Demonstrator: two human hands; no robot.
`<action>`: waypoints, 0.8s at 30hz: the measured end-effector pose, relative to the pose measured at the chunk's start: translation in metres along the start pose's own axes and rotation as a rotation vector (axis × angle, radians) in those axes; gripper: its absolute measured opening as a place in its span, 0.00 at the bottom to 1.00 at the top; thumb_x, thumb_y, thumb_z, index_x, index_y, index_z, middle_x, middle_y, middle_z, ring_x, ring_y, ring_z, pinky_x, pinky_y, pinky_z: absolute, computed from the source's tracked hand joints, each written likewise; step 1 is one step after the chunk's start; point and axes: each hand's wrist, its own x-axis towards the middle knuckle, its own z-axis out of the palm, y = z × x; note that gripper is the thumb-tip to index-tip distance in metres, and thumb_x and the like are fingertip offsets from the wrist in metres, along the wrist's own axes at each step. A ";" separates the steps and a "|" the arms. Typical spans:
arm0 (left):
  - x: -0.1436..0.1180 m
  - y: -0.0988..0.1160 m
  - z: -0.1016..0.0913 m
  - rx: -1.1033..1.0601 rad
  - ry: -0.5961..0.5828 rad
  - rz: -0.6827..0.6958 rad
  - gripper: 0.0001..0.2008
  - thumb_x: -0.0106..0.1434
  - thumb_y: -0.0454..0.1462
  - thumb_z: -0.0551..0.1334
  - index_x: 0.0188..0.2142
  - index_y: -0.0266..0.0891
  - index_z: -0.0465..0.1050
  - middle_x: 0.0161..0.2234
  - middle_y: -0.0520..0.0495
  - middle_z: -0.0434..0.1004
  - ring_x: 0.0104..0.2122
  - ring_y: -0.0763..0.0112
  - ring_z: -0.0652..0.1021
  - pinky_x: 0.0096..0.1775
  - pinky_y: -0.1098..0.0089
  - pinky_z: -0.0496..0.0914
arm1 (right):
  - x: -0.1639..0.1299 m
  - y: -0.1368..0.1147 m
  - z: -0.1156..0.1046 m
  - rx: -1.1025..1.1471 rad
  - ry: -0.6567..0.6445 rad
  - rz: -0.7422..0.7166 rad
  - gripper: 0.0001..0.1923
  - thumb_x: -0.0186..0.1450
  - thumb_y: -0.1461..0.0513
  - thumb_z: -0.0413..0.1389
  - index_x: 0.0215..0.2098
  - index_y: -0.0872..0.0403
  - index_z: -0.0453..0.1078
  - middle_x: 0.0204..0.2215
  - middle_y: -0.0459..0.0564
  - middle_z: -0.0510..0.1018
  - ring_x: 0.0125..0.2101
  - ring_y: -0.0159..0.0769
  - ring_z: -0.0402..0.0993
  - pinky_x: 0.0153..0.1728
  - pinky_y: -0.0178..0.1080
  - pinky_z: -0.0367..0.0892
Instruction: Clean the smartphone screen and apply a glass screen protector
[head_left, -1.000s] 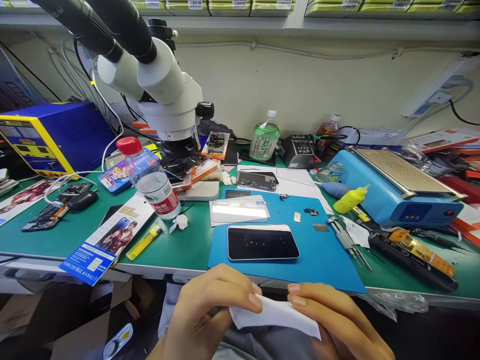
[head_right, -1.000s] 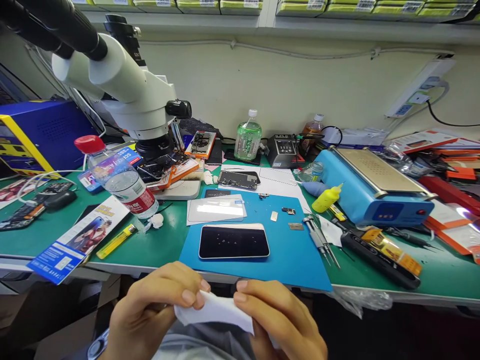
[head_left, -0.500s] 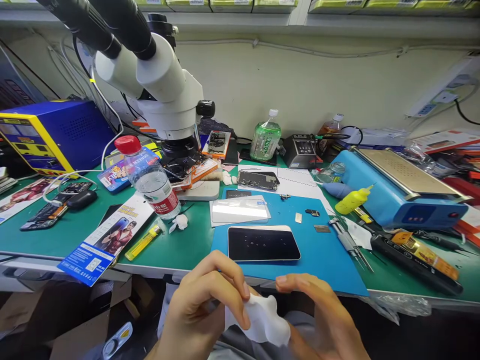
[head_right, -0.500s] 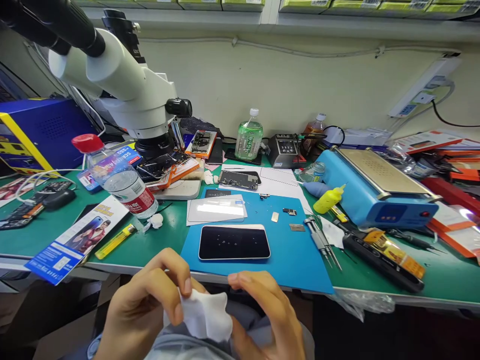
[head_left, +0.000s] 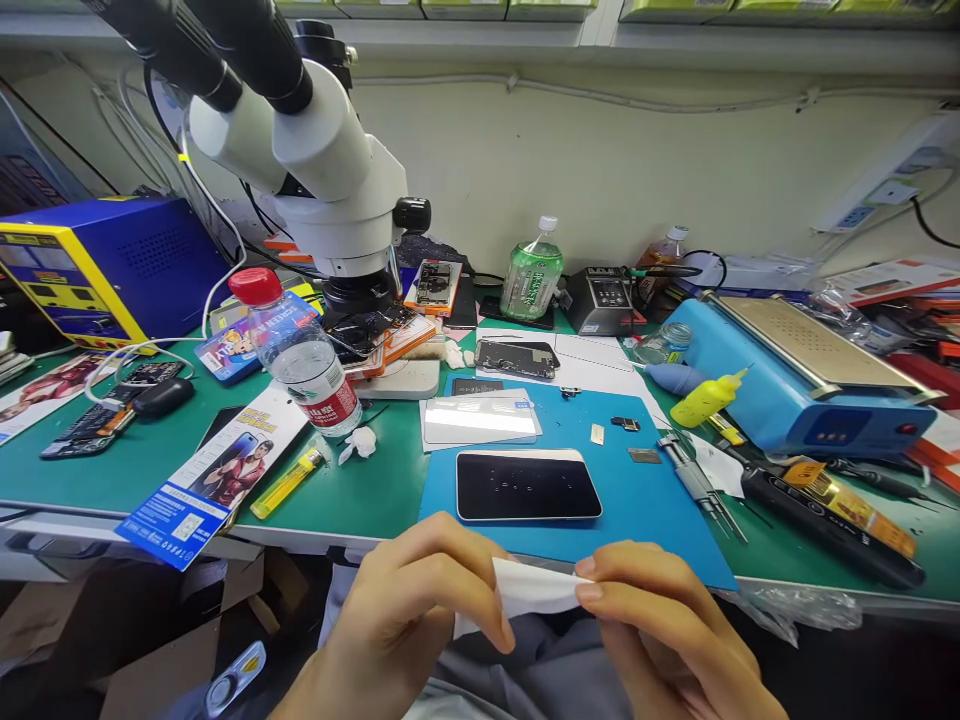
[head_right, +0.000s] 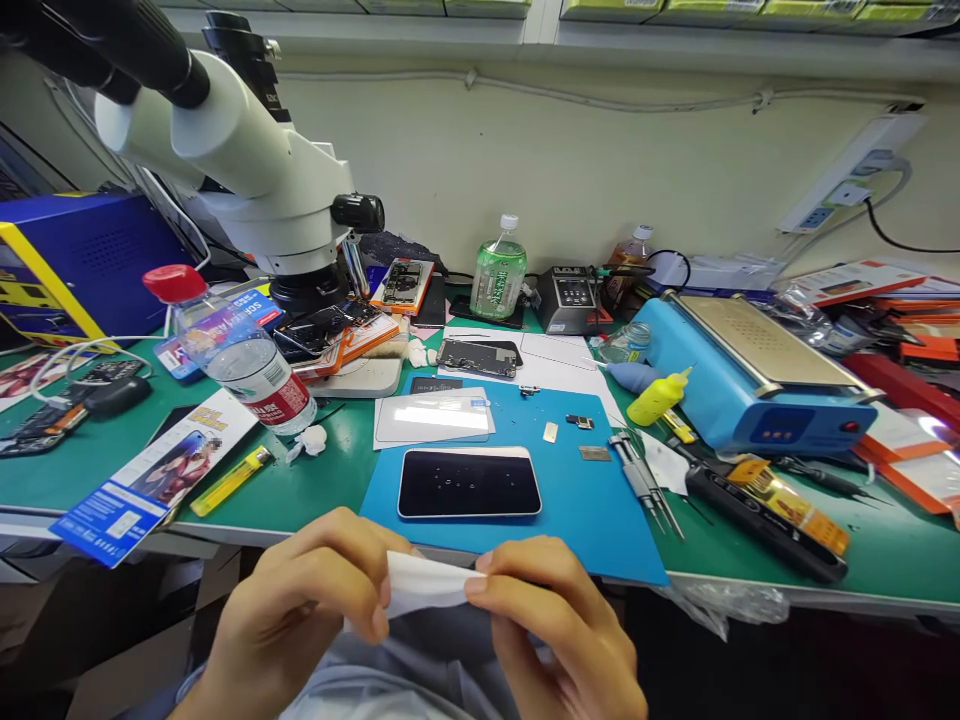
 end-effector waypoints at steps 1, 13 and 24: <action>0.001 0.000 -0.001 -0.015 -0.016 -0.020 0.20 0.73 0.22 0.54 0.45 0.45 0.80 0.40 0.47 0.77 0.44 0.65 0.82 0.46 0.64 0.78 | 0.002 0.000 -0.002 0.005 -0.021 0.019 0.22 0.67 0.78 0.57 0.49 0.49 0.79 0.41 0.49 0.81 0.42 0.38 0.81 0.38 0.39 0.79; 0.018 -0.031 -0.003 0.195 0.085 -0.227 0.21 0.71 0.24 0.56 0.47 0.47 0.83 0.45 0.49 0.85 0.47 0.68 0.83 0.47 0.71 0.74 | 0.030 0.018 0.000 0.006 -0.167 0.522 0.07 0.75 0.60 0.58 0.40 0.45 0.78 0.38 0.45 0.80 0.38 0.34 0.78 0.36 0.33 0.72; 0.020 -0.044 -0.006 0.357 0.048 -0.369 0.20 0.76 0.31 0.53 0.55 0.48 0.81 0.56 0.48 0.85 0.62 0.61 0.78 0.62 0.60 0.71 | 0.040 0.038 0.007 -0.177 -0.301 0.568 0.10 0.75 0.59 0.56 0.39 0.45 0.79 0.39 0.45 0.81 0.36 0.35 0.77 0.28 0.35 0.66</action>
